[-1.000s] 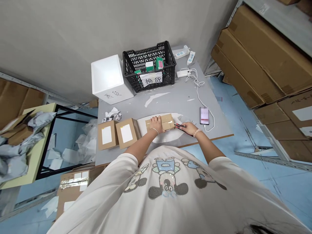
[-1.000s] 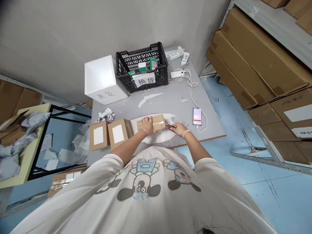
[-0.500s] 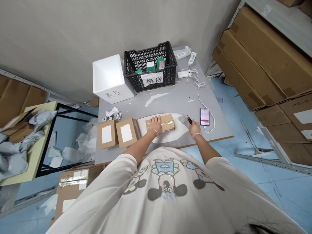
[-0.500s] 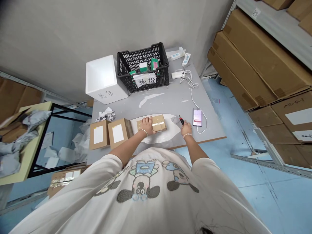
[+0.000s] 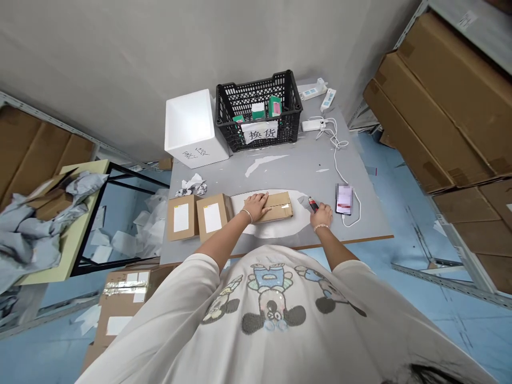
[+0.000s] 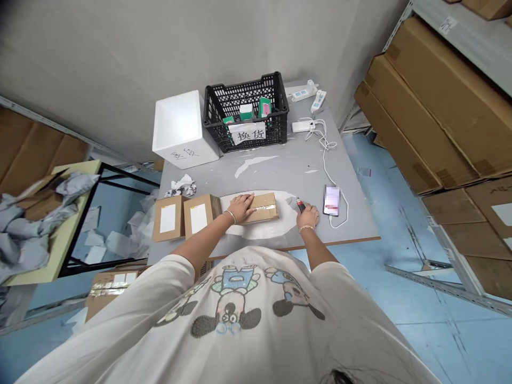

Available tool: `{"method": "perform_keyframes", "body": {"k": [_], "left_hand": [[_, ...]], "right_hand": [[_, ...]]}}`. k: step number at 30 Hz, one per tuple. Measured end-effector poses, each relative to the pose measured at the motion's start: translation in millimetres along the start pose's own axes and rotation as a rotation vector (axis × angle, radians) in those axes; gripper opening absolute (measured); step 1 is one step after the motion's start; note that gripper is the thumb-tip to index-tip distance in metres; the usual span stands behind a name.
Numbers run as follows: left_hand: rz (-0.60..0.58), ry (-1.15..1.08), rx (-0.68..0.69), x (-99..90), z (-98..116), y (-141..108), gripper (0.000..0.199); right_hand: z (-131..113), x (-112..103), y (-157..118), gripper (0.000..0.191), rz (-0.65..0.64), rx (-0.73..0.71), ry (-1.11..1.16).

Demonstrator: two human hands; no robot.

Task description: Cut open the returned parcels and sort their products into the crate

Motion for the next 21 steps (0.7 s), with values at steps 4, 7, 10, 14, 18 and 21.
{"method": "perform_keyframes", "body": {"k": [4,7,10,14,18,21], "left_hand": [[0.017,0.004,0.059,-2.1,-10,-4,0.062],[0.012,0.019,0.052,2.0,-14,-3,0.059],[-0.006,0.046,0.026,6.0,-14,0,0.058],[-0.028,0.057,-0.049,8.3,-9,-1,0.061],[-0.043,0.037,-0.149,13.4,4,-5,0.059],[-0.019,0.022,-0.252,18.2,19,-6,0.060]], "right_hand": [[-37,-19,-41,0.046,0.026,-0.313,0.130],[-66,-22,-82,0.039,-0.076,-0.564,0.179],[-84,-11,-108,0.024,-0.293,-0.516,0.193],[-93,15,-116,0.034,-0.725,-0.019,0.284],[-106,20,-104,0.047,-0.707,0.110,0.416],[-116,15,-94,0.047,-0.625,0.069,0.412]]}}
Point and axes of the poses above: each hand's wrist, its own y-axis towards the middle knuckle, its own x-axis out of the palm, z = x × y, the point moved 3 cm from there along y, towards the middle knuckle, and after that the axes turned 9 degrees about x, right-handed, at the moved point
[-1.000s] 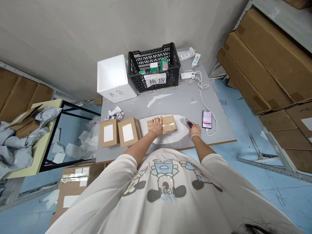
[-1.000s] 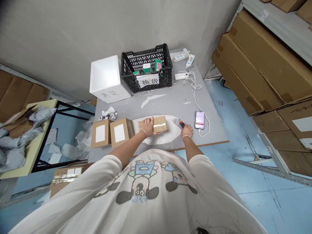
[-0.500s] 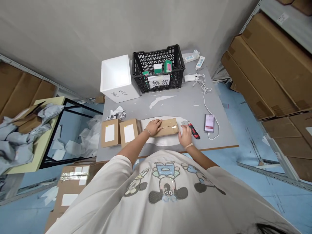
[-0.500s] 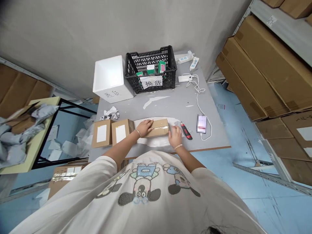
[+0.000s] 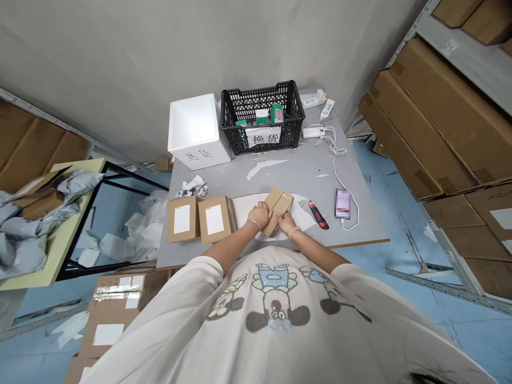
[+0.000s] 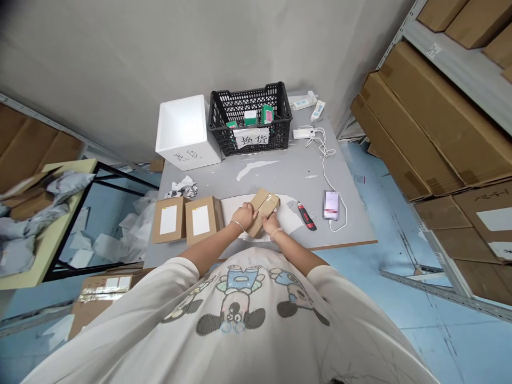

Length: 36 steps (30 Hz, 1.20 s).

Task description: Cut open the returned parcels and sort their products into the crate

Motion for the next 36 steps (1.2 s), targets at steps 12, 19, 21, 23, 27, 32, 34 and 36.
{"method": "perform_keyframes", "body": {"k": [12,19,21,23,27,32,34,36], "left_hand": [[-0.007,-0.142,-0.141,-9.6,22,-3,0.065],[-0.015,-0.262,-0.130,-13.3,10,-4,0.057],[-0.022,-0.303,-0.114,-16.0,6,-2,0.047],[-0.034,-0.329,-0.080,-19.3,0,0,0.038],[-0.023,-0.400,-0.051,-22.7,-20,0,0.031],[0.022,-0.630,-0.161,-12.2,-50,-7,0.027],[0.019,-0.771,-0.159,-5.6,-59,-10,0.025],[-0.016,-0.937,-0.130,0.5,-63,-11,0.024]], "right_hand": [[-17,1,-3,0.074,0.068,-0.077,-0.218],[-17,0,2,0.073,0.062,-0.078,-0.276],[-16,-2,1,0.074,0.055,-0.068,-0.286],[-16,-4,-1,0.075,0.055,-0.059,-0.284],[-21,-4,-10,0.099,0.132,-0.087,-0.295],[-31,-11,-14,0.084,0.208,-0.187,-0.278],[-28,-20,-13,0.053,0.151,-0.227,-0.186],[-20,-31,-11,0.038,0.115,-0.278,-0.086]]}}
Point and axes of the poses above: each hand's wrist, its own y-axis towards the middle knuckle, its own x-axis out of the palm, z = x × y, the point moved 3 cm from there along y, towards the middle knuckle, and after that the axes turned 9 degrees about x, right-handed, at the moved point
